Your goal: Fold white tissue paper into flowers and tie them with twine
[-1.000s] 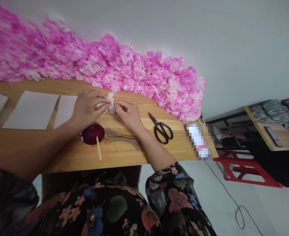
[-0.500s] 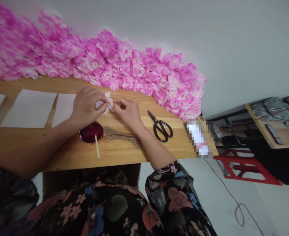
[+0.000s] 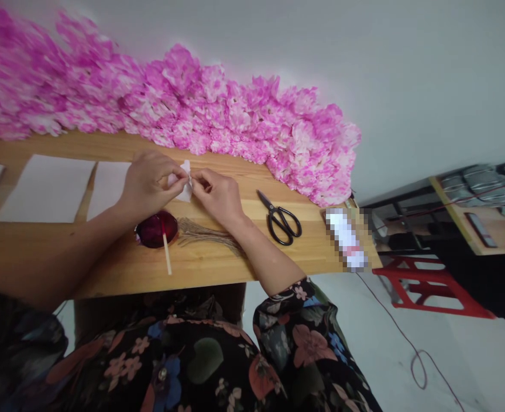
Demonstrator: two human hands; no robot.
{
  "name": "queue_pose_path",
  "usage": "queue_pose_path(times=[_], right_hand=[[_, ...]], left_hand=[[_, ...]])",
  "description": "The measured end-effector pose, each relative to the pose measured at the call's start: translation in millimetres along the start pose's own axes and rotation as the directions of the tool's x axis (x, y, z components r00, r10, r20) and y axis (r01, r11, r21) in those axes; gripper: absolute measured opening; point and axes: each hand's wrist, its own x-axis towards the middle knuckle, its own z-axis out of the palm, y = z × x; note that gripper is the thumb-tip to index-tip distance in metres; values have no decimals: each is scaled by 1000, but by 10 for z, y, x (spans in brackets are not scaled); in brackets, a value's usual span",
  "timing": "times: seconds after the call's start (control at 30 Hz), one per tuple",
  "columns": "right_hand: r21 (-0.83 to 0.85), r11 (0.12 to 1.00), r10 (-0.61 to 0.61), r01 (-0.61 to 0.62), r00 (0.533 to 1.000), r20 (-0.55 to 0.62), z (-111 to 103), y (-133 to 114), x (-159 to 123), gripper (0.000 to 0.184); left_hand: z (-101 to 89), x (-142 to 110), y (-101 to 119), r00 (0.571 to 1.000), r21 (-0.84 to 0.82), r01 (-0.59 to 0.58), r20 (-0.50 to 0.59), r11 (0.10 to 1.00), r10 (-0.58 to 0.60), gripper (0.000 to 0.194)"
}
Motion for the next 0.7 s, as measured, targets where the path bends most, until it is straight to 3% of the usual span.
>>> queue_pose_path(times=[0.37, 0.7], right_hand=[[-22, 996, -82, 81, 996, -40, 33, 43, 6, 18], [-22, 998, -63, 62, 996, -59, 33, 42, 14, 15]], left_hand=[[-4, -3, -6, 1000, 6, 4, 0, 1000, -4, 14], [4, -18, -48, 999, -38, 29, -34, 999, -30, 12]])
